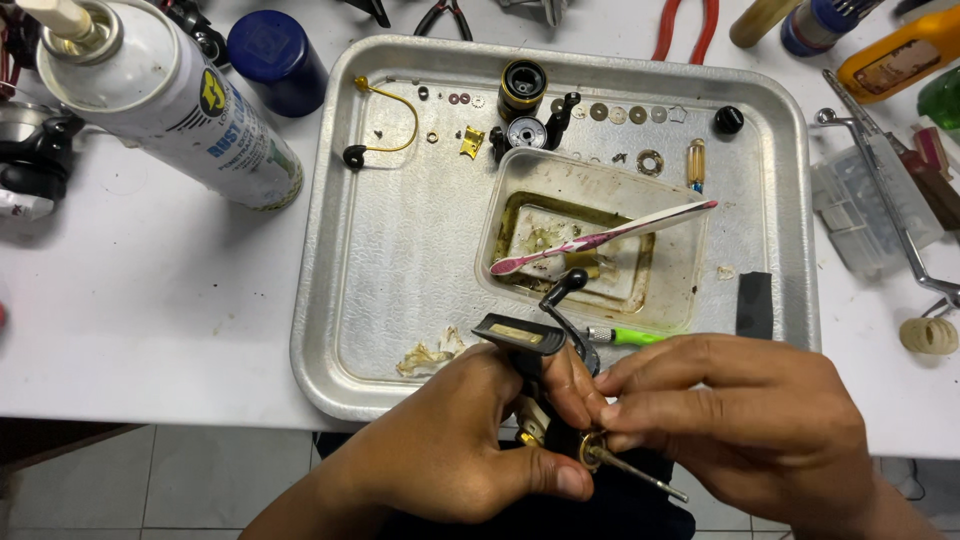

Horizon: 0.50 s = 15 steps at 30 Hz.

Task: The person disassembles a fishing reel, cleans internal components with a toothbrush and spray lubricant, wipes parts with a tissue, and reassembles the reel. The person uses a screwdriver to adjust screws and a toothbrush to scrub the reel's interior.

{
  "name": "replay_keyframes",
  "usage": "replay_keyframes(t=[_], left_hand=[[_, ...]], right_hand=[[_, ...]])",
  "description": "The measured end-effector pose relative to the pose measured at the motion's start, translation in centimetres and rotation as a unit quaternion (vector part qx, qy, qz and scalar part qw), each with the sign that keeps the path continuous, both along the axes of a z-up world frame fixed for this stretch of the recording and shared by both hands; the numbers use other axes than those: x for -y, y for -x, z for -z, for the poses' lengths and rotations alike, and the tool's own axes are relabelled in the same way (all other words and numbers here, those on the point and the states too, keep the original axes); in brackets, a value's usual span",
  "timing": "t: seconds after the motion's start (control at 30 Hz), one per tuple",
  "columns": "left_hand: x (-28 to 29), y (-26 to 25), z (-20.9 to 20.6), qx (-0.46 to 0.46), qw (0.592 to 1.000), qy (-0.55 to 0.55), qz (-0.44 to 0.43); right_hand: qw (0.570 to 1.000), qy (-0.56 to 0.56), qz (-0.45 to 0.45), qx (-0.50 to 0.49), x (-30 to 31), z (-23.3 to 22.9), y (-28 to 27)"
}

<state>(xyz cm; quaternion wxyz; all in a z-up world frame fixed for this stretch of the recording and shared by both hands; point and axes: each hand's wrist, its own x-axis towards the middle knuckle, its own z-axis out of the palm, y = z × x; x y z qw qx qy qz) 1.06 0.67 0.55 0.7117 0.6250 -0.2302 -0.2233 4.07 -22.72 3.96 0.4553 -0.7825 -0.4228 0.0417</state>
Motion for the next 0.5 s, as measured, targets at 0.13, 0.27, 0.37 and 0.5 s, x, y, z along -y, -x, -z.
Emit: replay_keyframes(t=[0.13,0.27,0.37,0.5], left_hand=[[0.2,0.1,-0.5,-0.065,0.994,0.080,-0.021],[0.1,0.4,-0.2,-0.006,0.996,0.055,-0.073],[-0.1,0.7,-0.5,0.035,0.992,0.046,-0.109],[-0.7,0.8,-0.1,0.075,0.972,0.058,-0.214]], right_hand=[[0.991,-0.051,0.075,-0.098,0.0,0.4,0.4],[0.988,-0.030,0.123,-0.088,0.3,0.9,1.1],[0.981,-0.016,0.187,-0.053,0.3,1.1,1.8],[0.966,0.034,0.248,0.070,0.6,1.2,1.9]])
